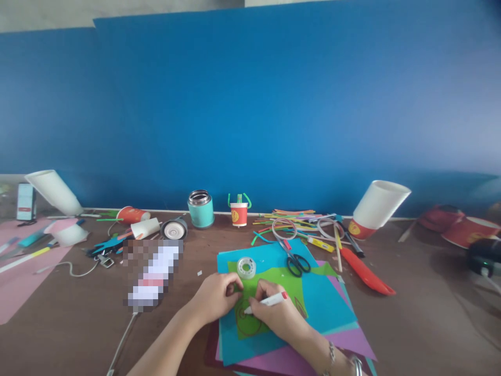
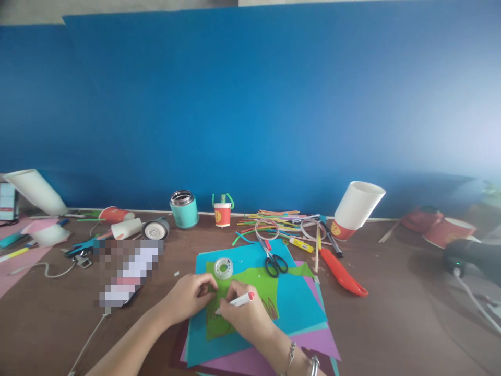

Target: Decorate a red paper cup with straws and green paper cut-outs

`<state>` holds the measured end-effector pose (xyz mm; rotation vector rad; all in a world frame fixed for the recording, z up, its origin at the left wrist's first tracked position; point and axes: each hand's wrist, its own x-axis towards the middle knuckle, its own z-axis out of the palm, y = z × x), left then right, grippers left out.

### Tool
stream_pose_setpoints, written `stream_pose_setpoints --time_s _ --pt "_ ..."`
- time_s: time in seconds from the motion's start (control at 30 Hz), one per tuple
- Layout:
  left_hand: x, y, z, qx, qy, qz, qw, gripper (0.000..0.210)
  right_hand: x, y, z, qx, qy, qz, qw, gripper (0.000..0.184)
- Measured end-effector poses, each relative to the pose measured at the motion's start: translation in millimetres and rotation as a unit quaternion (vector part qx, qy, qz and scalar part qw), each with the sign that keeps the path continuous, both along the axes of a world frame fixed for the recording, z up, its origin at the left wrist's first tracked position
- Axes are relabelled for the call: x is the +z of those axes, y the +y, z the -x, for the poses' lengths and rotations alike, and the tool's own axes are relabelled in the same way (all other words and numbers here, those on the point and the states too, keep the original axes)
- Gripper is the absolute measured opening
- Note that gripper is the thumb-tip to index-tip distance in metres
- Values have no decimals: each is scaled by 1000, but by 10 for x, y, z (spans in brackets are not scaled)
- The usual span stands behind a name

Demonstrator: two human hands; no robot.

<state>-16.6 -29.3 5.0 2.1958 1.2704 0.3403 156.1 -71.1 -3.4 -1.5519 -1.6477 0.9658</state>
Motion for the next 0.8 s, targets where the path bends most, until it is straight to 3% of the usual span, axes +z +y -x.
stream_pose_setpoints --time_s 0.8 --pt "7 -3 -8 2 -4 1 1000 12 -46 9 2 -4 11 6 1000 22"
